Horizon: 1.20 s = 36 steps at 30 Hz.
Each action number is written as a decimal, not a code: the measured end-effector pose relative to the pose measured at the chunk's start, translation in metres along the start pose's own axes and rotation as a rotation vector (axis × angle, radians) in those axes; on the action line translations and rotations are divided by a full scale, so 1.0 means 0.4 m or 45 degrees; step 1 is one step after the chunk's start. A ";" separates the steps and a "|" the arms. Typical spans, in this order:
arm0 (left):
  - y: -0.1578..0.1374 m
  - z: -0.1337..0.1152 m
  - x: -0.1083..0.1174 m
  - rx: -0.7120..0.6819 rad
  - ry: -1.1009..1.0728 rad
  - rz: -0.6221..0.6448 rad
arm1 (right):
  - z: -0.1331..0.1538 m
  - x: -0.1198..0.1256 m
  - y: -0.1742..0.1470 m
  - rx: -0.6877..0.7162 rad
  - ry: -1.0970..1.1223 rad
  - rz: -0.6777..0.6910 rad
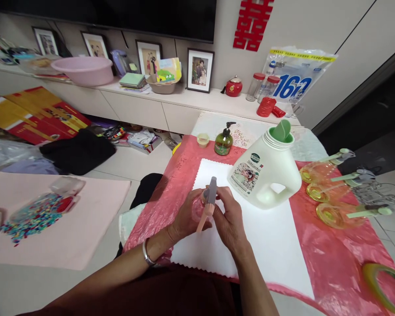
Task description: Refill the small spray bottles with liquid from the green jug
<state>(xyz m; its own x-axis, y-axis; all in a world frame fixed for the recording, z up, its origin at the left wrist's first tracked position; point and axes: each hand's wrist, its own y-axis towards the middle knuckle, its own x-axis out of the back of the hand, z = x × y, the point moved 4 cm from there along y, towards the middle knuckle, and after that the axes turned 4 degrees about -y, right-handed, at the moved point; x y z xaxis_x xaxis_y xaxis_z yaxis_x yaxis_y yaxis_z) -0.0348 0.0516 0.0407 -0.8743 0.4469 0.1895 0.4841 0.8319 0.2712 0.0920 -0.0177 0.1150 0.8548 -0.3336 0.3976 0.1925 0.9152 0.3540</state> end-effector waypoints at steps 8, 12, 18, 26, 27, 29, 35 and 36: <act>-0.013 0.010 -0.003 -0.101 0.040 0.011 | -0.008 -0.020 -0.011 -0.024 0.050 0.058; -0.032 0.050 0.011 -0.066 -0.023 0.007 | 0.001 -0.023 -0.015 0.030 0.022 0.061; -0.050 0.056 0.047 -0.031 0.041 0.125 | 0.021 -0.033 -0.016 0.112 -0.050 0.023; -0.029 -0.063 0.107 0.037 0.011 0.069 | 0.027 -0.041 -0.019 0.130 -0.092 -0.072; -0.026 -0.072 0.112 0.021 0.006 0.038 | 0.028 -0.042 -0.020 0.122 -0.091 -0.081; -0.022 -0.080 0.117 -0.012 0.018 -0.016 | 0.027 -0.045 -0.022 0.103 -0.088 -0.111; -0.021 -0.076 0.100 -0.024 -0.029 -0.068 | 0.023 -0.059 -0.035 0.108 -0.068 -0.253; -0.023 -0.076 0.094 -0.012 -0.050 -0.079 | 0.021 -0.062 -0.038 0.119 -0.066 -0.276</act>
<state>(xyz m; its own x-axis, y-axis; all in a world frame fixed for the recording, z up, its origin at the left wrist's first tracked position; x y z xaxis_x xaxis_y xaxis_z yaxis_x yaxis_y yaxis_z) -0.0710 0.0507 0.0741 -0.9033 0.4073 0.1348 0.4290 0.8555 0.2899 0.0639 -0.0251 0.1068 0.7721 -0.5331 0.3461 0.3212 0.7971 0.5113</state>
